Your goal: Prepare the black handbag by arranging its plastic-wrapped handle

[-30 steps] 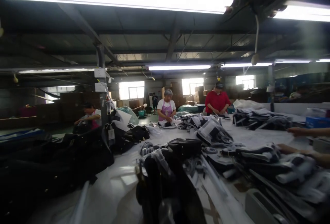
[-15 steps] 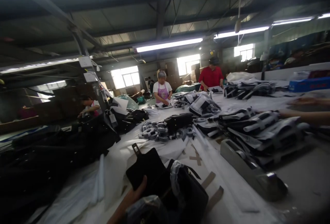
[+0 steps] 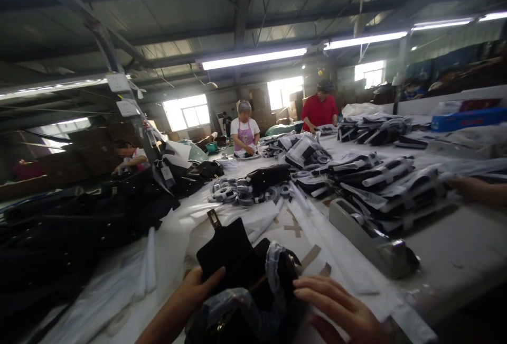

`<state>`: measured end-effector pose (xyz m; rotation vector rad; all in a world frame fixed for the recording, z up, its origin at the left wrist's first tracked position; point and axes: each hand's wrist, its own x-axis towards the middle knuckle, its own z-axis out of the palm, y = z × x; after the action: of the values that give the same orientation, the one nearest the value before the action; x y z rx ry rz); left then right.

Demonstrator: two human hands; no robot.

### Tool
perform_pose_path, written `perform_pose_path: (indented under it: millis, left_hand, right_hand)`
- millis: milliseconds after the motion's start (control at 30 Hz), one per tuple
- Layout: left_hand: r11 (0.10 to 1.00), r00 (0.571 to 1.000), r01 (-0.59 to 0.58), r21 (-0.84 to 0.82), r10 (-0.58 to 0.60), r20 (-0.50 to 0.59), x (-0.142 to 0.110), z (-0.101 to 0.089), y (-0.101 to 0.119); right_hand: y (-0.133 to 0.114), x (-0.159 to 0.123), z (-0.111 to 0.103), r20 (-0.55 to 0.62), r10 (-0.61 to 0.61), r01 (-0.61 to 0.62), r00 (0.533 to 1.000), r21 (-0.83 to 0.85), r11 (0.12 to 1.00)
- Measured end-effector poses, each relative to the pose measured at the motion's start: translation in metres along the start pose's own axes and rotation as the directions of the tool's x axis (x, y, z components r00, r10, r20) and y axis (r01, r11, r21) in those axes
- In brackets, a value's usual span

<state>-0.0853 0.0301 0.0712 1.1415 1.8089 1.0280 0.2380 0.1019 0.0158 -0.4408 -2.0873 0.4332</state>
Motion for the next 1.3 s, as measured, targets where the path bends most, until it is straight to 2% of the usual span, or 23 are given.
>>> perform_pose_path:
  millis: [67, 133, 200, 300, 367, 400, 467, 533, 567, 600, 633, 667, 733, 767, 867, 1000, 1067, 1100, 1167, 1200, 1233, 1267, 1300]
  left_hand:
    - [0.999, 0.999, -0.013, 0.036, 0.011, 0.041, -0.008, -0.006, 0.006]
    - [0.998, 0.997, -0.067, 0.002, 0.067, 0.039, -0.015, -0.011, 0.010]
    - [0.992, 0.992, -0.122, -0.033, 0.124, 0.035, -0.021, -0.013, 0.012]
    - [0.978, 0.982, -0.184, 0.102, 0.186, -0.008, -0.030, -0.014, 0.005]
    - [0.947, 0.956, -0.216, 0.238, 0.255, -0.143, -0.040, -0.014, -0.003]
    - [0.919, 0.920, -0.234, 0.316, 0.315, -0.232, -0.046, -0.014, -0.007]
    - [0.818, 0.791, -0.281, 0.502, 0.494, -0.361, -0.058, -0.011, -0.011]
    - [0.629, 0.652, -0.359, 0.690, 0.697, -0.297, -0.067, -0.005, -0.006]
    - [0.522, 0.619, -0.398, 0.754, 0.760, -0.200, -0.070, 0.001, 0.000]
    - [0.428, 0.619, -0.425, 0.798, 0.781, -0.089, -0.071, 0.007, 0.009]
    - [0.352, 0.656, -0.444, 0.824, 0.755, 0.031, -0.070, 0.015, 0.018]
    - [0.300, 0.726, -0.439, 0.847, 0.673, 0.138, -0.067, 0.023, 0.027]
    - [0.238, 0.868, -0.381, 0.893, 0.424, 0.258, -0.056, 0.039, 0.044]
    - [0.211, 0.905, -0.361, 0.909, 0.315, 0.286, -0.050, 0.046, 0.050]
    - [0.208, 0.901, -0.419, 0.884, 0.213, 0.377, -0.032, 0.054, 0.059]
    - [0.281, 0.852, -0.506, 0.815, 0.308, 0.423, -0.030, 0.035, 0.065]
    - [0.474, 0.838, -0.520, 0.710, 0.441, 0.320, -0.038, 0.021, 0.066]
    - [0.614, 0.839, -0.510, 0.603, 0.511, 0.189, -0.042, 0.014, 0.065]
    - [0.829, 0.818, -0.482, 0.283, 0.541, -0.193, -0.049, 0.005, 0.059]
    - [0.871, 0.791, -0.477, 0.117, 0.483, -0.375, -0.051, 0.003, 0.056]
    - [0.880, 0.770, -0.475, -0.034, 0.396, -0.500, -0.051, 0.003, 0.052]
    - [0.861, 0.768, -0.476, -0.179, 0.308, -0.561, -0.049, 0.003, 0.048]
    - [0.826, 0.793, -0.470, -0.312, 0.240, -0.560, -0.046, 0.003, 0.045]
  right_hand:
    - [0.002, 0.015, 0.004, 0.098, -0.144, 0.148, 0.985, -0.030, 0.989]
    - [0.003, 0.026, 0.010, 0.209, -0.207, 0.220, 0.956, -0.038, 0.975]
    - [0.004, 0.030, 0.017, 0.259, -0.240, 0.261, 0.936, -0.050, 0.964]
    - [0.008, 0.029, 0.025, 0.211, -0.273, 0.294, 0.939, -0.077, 0.953]
    - [0.012, 0.026, 0.028, 0.161, -0.315, 0.330, 0.935, -0.076, 0.941]
    - [0.014, 0.025, 0.028, 0.144, -0.338, 0.351, 0.930, -0.076, 0.933]
    - [0.017, 0.024, 0.029, 0.136, -0.384, 0.396, 0.913, -0.078, 0.915]
    - [0.019, 0.023, 0.027, 0.149, -0.414, 0.428, 0.898, -0.077, 0.900]
    - [0.019, 0.022, 0.026, 0.160, -0.422, 0.437, 0.892, -0.073, 0.896]
    - [0.019, 0.022, 0.025, 0.174, -0.427, 0.444, 0.887, -0.070, 0.894]
    - [0.018, 0.022, 0.023, 0.187, -0.429, 0.448, 0.884, -0.070, 0.891]
    - [0.018, 0.022, 0.022, 0.200, -0.427, 0.448, 0.882, -0.074, 0.891]
    - [0.017, 0.021, 0.020, 0.222, -0.416, 0.443, 0.882, -0.087, 0.892]
    - [0.017, 0.020, 0.019, 0.228, -0.409, 0.438, 0.884, -0.095, 0.894]
    - [0.017, 0.017, 0.018, 0.247, -0.381, 0.415, 0.891, -0.102, 0.904]
    - [0.014, 0.015, 0.013, 0.263, -0.341, 0.377, 0.903, -0.099, 0.921]
    - [0.010, 0.016, 0.010, 0.265, -0.323, 0.357, 0.908, -0.089, 0.930]
    - [0.009, 0.015, 0.008, 0.271, -0.313, 0.346, 0.910, -0.082, 0.935]
    - [0.007, 0.015, 0.005, 0.280, -0.284, 0.316, 0.917, -0.077, 0.946]
    - [0.006, 0.014, 0.005, 0.279, -0.273, 0.305, 0.921, -0.078, 0.949]
    - [0.006, 0.015, 0.006, 0.276, -0.267, 0.299, 0.923, -0.083, 0.951]
    - [0.006, 0.016, 0.008, 0.267, -0.263, 0.298, 0.927, -0.098, 0.950]
    - [0.005, 0.019, 0.010, 0.255, -0.255, 0.294, 0.933, -0.129, 0.947]
